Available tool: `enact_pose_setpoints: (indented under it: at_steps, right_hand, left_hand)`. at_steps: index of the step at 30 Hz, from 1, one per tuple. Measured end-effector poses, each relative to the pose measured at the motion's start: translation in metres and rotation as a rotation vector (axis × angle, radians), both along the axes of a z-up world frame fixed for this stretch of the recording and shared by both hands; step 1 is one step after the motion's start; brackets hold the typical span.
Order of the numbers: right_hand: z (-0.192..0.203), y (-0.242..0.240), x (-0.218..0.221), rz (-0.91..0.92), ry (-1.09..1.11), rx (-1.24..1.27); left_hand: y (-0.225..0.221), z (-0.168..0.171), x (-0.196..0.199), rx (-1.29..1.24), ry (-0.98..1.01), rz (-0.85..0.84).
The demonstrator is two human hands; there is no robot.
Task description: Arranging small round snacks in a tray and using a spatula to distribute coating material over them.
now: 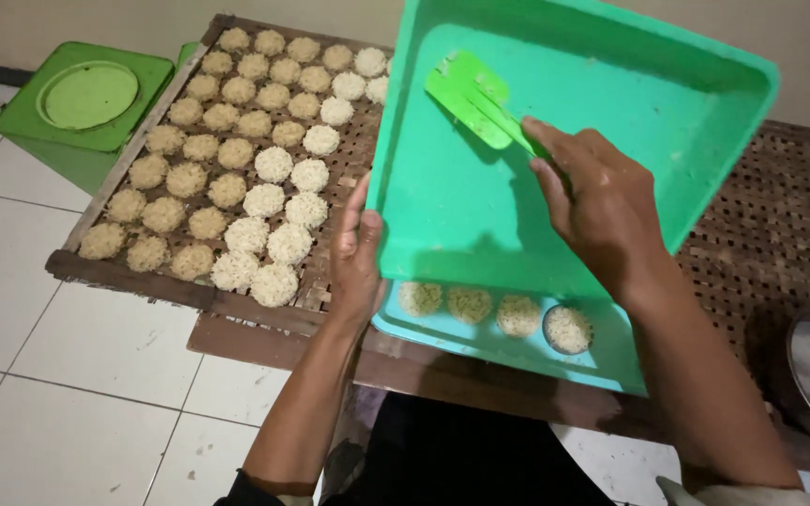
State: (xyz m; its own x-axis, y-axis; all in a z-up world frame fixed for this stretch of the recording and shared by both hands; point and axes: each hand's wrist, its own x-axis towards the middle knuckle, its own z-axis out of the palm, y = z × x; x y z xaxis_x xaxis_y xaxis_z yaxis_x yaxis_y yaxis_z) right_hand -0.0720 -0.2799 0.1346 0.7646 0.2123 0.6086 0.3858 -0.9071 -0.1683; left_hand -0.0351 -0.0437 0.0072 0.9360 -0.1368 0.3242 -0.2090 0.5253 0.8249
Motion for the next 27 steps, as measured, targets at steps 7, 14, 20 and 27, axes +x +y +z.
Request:
enact_pose_setpoints:
  at_steps: [7, 14, 20, 27]
  right_hand:
    - [-0.001, -0.018, 0.019, -0.016, -0.108, -0.106]
    - [0.006, -0.023, 0.013, 0.169, 0.098, 0.141]
    - [0.002, -0.059, -0.034, -0.103, 0.235, 0.127]
    - [-0.016, -0.065, -0.041, -0.165, 0.123, 0.086]
  left_hand:
    - [0.002, -0.003, 0.006, -0.096, 0.072, -0.097]
    - [0.002, 0.002, 0.006, -0.068, 0.108, -0.087]
    - [0.008, 0.003, 0.011, -0.092, 0.109, 0.026]
    - [0.008, 0.011, 0.003, -0.041, 0.071, 0.105]
